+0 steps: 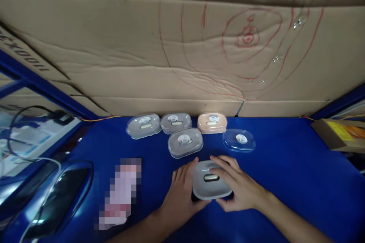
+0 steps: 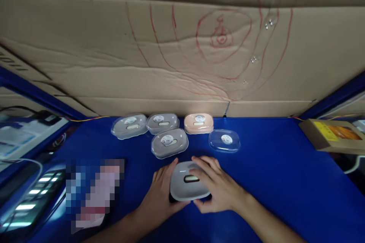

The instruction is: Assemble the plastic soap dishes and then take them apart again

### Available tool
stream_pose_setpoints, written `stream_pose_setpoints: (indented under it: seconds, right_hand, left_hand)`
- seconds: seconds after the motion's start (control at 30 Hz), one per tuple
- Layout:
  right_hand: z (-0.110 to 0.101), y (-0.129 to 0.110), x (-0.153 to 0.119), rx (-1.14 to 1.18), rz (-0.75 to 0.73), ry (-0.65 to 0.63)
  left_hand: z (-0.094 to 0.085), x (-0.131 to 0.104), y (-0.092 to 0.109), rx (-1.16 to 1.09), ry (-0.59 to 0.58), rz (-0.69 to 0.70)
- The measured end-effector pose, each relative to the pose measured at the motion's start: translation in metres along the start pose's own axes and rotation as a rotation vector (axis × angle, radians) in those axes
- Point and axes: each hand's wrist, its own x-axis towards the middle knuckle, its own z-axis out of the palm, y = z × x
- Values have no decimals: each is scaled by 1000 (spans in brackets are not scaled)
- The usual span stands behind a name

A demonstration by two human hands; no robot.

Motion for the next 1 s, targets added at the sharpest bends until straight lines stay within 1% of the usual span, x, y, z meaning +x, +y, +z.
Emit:
stream_pose_setpoints:
  seconds: [0.17,0.3,0.53,0.67,0.77,0.9,1.0]
  right_hand:
    - [0,0,5,-24,-43,-35]
    - [3,-4,9,-25,-90,-37]
    - [8,-8,5,-88,-100,-41]
    - [10,-9,3,-86,-117,-60]
    - [14,-10,0,-90,-129,-43]
    - [18,-12,-3,-81,-144,-13]
    - [20,-13,-5,-73,-148,-2]
  left_hand:
    - [-2,1,3,-62,-33,-14]
    - [-4,2,5,-99,-66,38]
    - [-13,6,11,-19,-122,88]
    - [-15,3,14,38,-120,162]
    - [-14,0,14,58,-112,206]
    - [-12,-3,15,43,-90,246]
    - [-8,-7,15,4,-45,269]
